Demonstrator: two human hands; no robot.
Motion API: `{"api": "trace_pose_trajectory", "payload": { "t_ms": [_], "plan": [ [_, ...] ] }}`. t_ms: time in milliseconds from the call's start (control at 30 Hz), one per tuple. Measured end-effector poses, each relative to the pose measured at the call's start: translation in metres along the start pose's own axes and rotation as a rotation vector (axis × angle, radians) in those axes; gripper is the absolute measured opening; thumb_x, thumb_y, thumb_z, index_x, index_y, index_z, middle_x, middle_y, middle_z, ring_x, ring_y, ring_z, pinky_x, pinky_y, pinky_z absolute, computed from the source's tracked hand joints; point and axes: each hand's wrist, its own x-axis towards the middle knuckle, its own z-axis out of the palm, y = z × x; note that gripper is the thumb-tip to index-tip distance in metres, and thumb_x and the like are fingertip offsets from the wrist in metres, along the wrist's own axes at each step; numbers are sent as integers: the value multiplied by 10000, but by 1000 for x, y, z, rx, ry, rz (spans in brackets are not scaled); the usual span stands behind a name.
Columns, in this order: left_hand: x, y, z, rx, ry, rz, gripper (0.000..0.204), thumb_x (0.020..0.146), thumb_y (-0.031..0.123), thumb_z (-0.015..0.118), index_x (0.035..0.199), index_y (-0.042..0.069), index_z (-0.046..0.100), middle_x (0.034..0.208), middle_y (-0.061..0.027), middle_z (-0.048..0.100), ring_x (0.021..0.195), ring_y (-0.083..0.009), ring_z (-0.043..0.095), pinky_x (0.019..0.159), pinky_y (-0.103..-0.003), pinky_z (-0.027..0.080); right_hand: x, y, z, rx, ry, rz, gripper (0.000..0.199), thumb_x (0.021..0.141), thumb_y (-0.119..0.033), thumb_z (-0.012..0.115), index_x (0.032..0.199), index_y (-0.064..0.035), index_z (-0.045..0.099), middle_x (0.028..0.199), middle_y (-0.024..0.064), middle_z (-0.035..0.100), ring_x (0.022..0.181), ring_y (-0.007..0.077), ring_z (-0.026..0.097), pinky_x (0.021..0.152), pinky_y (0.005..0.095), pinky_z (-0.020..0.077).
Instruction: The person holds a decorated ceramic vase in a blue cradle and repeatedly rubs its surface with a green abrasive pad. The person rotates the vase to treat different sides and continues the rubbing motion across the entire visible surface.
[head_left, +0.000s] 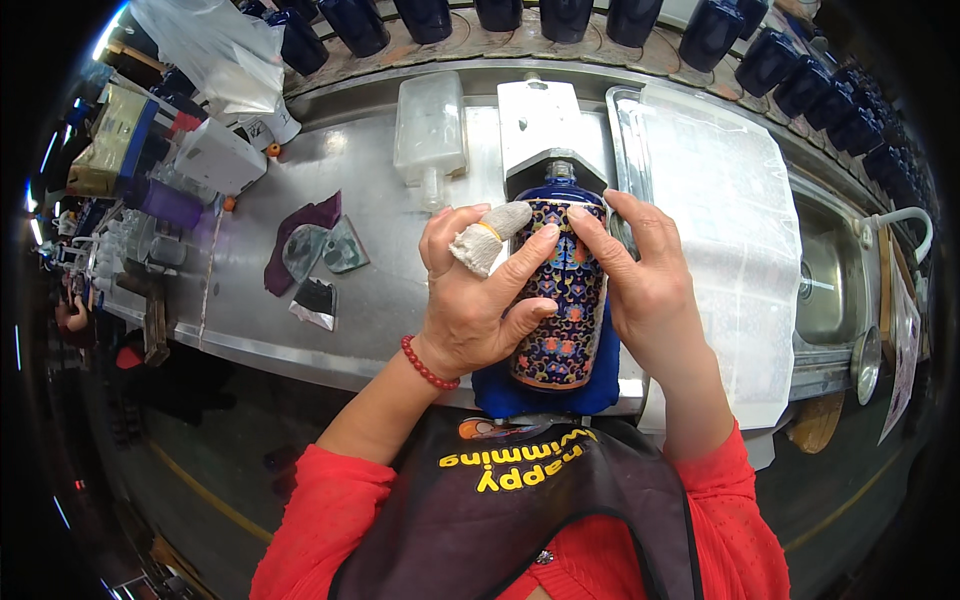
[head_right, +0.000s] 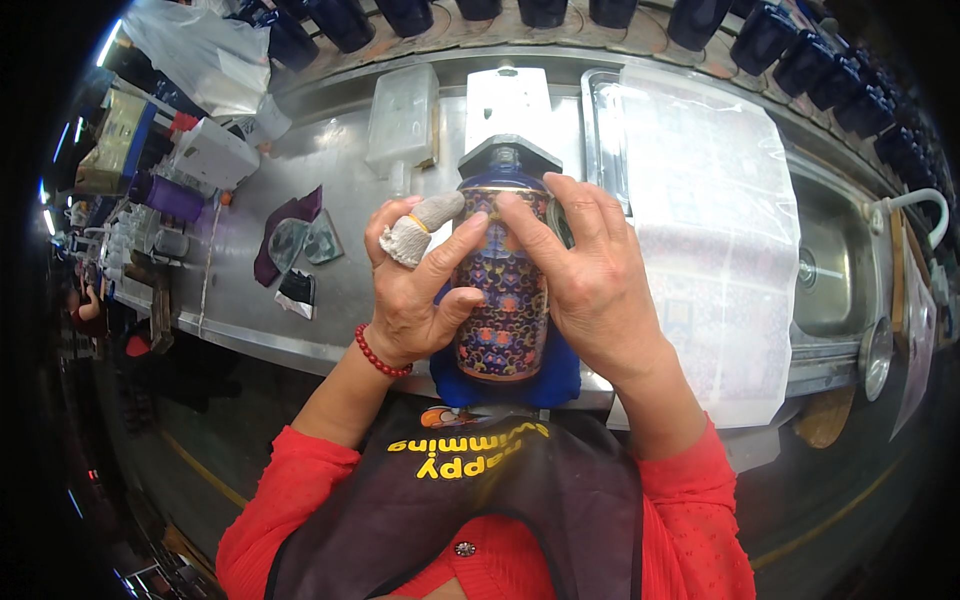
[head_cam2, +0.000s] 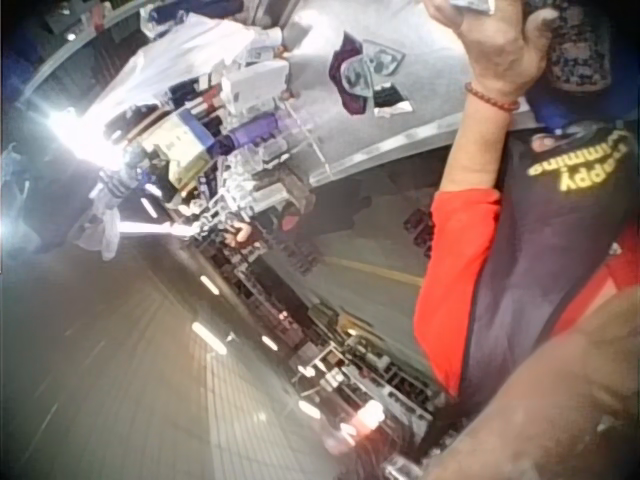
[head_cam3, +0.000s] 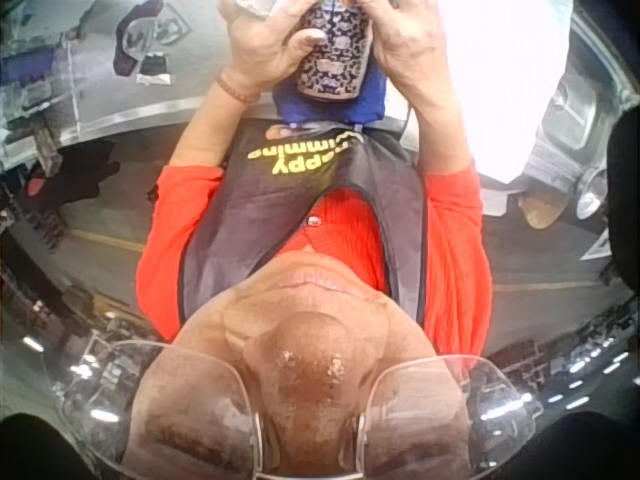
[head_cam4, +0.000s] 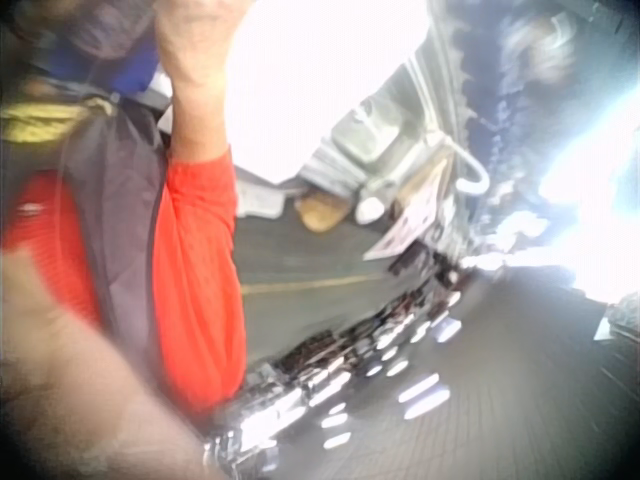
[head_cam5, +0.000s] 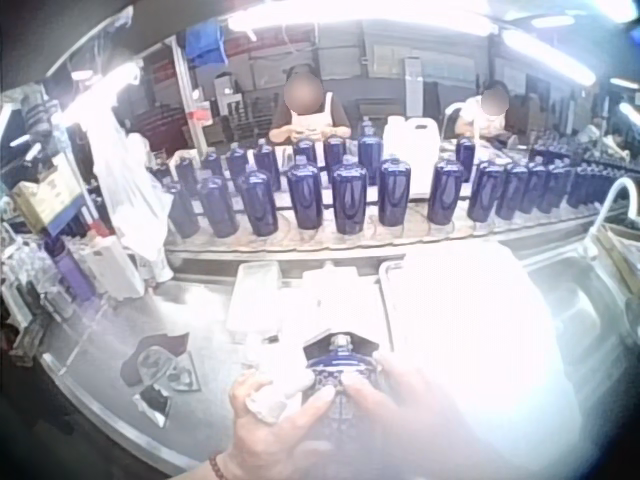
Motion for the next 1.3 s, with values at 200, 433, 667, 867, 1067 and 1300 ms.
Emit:
{"api": "trace_pose_trajectory", "payload": {
  "t_ms": [200,433,667,867,1067,1300],
  "plan": [
    [0,-1,-2,10,-22,17,596,993,590,565,1359,140,704,1335,-160,619,1302,-340,393,1166,-539,242,-2,-1,0,8,0,-1,619,783,61,657,1373,-129,665,1330,213,570,1208,400,568,1016,484,488],
    [-1,-2,0,2,-11,27,656,989,615,553,1410,122,655,1368,-137,613,1305,-330,408,1169,-553,229,-7,4,1,-13,-31,12,633,806,80,656,1417,-81,622,1322,229,581,1194,407,589,1007,469,505],
    [-5,-3,2,-63,-8,88,819,986,674,519,1496,34,531,1452,-117,584,1386,-334,405,1196,-544,205,8,9,-12,221,188,-40,387,813,108,730,1175,1,643,1079,166,714,1012,343,698,825,422,576],
    [-12,-7,4,-185,66,-3,832,1010,639,510,1494,-38,495,1470,-148,575,1360,-340,434,1176,-550,249,33,-14,-34,64,-43,-412,267,767,-104,751,1030,-110,700,983,42,609,863,247,583,786,387,465],
    [-9,1,5,-194,52,-20,839,999,670,488,1533,22,491,1472,-101,589,1367,-333,413,1202,-550,166,31,1,-43,469,-81,70,195,897,44,704,1088,4,705,893,74,643,802,152,621,707,269,491],
    [-20,20,-2,-163,-42,-42,837,999,708,439,1511,53,535,1475,-104,595,1396,-352,365,1201,-555,125,-12,7,-15,-2,72,-13,638,807,184,598,1414,-14,595,1406,258,590,1219,421,600,1033,458,513]
  ]
}}
